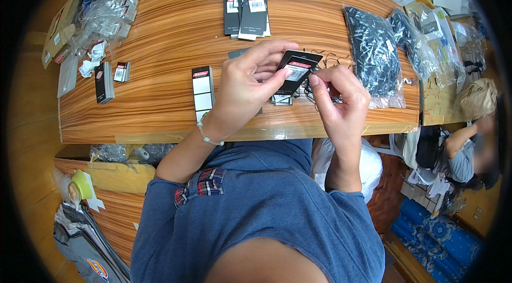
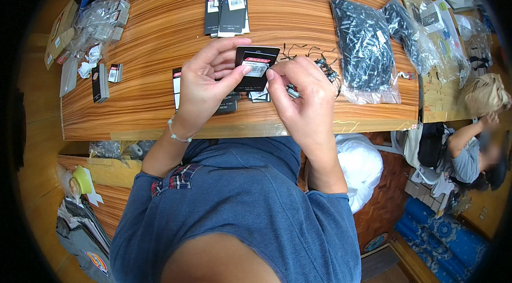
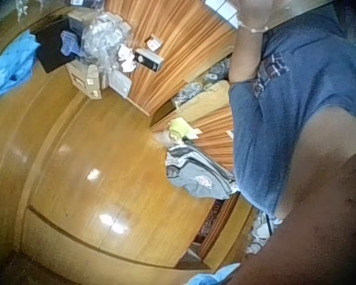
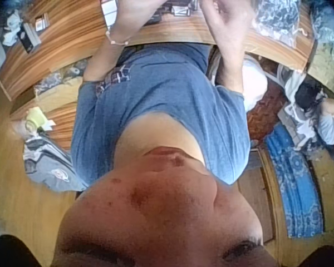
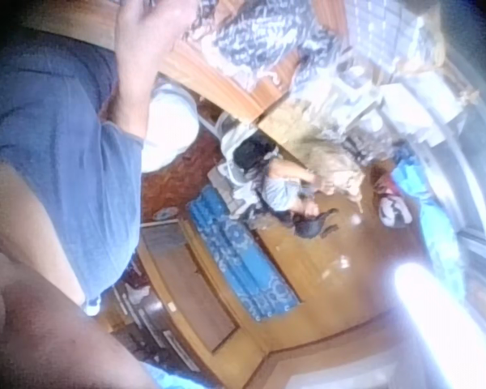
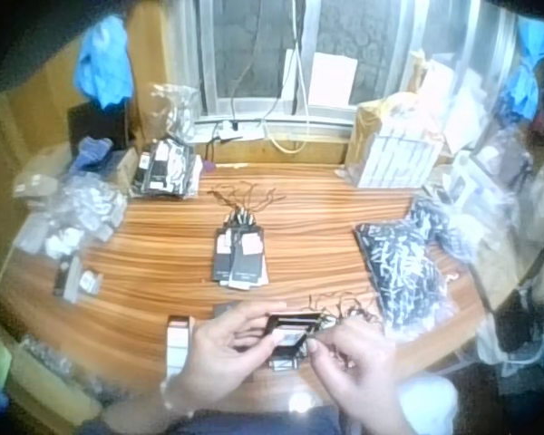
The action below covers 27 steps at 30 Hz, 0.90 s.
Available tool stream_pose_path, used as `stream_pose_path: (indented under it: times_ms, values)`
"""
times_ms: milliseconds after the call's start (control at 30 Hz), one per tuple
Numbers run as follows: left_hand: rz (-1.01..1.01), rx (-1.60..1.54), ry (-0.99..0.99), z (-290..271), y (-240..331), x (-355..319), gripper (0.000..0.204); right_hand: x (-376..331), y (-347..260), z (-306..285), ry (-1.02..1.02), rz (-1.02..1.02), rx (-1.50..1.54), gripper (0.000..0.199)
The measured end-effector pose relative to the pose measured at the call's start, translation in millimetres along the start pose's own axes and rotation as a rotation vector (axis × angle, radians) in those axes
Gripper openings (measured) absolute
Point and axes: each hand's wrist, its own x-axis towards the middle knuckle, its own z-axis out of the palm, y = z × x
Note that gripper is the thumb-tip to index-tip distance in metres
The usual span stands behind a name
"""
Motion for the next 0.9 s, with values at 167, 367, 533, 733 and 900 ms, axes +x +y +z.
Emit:
stream_pose_path:
  times_ms: [167,367,533,733,900]
  values:
    - [-0.006,-0.018,0.009,0,0,-1,0.029,1,1,6,0.022,-0.025,0.009,0.004]
    - [0.004,0.043,0.010,4,1,-3,0.027,2,0,8,0.068,-0.040,-0.008,0.005]
    - [0.079,0.156,0.019,8,-3,-5,0.024,4,-2,6,0.079,-0.083,-0.075,0.006]
    - [0.121,0.151,0.014,9,-1,-5,0.022,3,-2,4,0.081,-0.095,-0.113,0.007]
    - [0.119,0.221,-0.025,10,7,-5,0.022,2,0,1,0.046,-0.090,-0.136,0.007]
